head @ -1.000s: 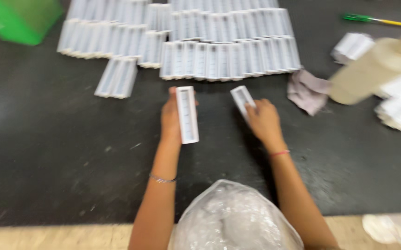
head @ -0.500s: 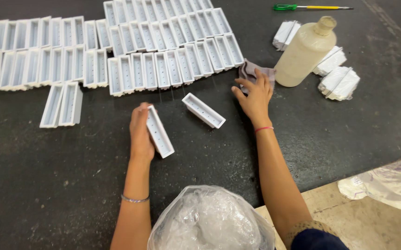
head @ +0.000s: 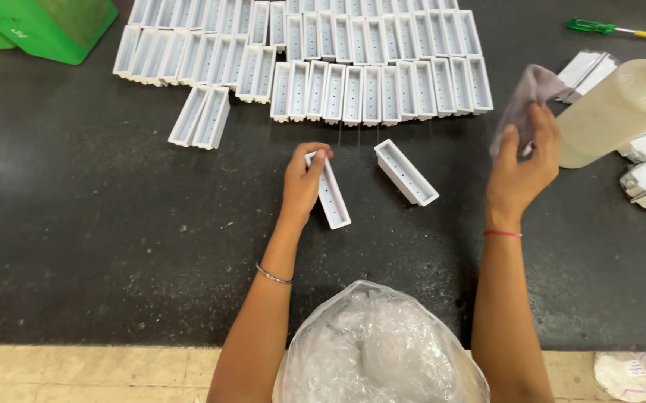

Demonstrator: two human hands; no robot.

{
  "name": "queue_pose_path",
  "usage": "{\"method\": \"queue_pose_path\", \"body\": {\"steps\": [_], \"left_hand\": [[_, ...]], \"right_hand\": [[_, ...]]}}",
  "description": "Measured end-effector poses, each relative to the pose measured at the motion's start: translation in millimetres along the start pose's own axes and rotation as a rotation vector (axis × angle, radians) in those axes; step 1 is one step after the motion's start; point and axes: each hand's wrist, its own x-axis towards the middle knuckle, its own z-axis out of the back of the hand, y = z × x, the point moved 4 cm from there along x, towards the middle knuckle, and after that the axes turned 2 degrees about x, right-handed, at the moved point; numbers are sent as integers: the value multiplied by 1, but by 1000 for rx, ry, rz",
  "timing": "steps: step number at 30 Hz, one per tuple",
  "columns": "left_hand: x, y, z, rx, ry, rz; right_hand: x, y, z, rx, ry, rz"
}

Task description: The person wipes small white plastic parts with a cloth, then places them on a table. They unwrap a new batch of parts from plastic wrap, wipe them, and place them on the table. The person repeats this process multiple times.

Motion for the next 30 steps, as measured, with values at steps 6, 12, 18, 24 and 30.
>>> {"method": "queue_pose_path", "body": {"steps": [6,12,18,24,30], "left_hand": [[-15,-52,0,694,-261,-516],[-23,-75,-22,48,3,-100],[-27,-64,-46,-292,313,213],[-21,-63,-26,-197,171,165],[-29,-80,-32,-48,202,116]], "right_hand": [[-10,56,-23,645,127,-255],[-46,69,-60,936,295,-613],[-70,75,-79,996,473,-732],[-56,109,-65,508,504,-275],[-56,140,-62,448,625,106]]}}
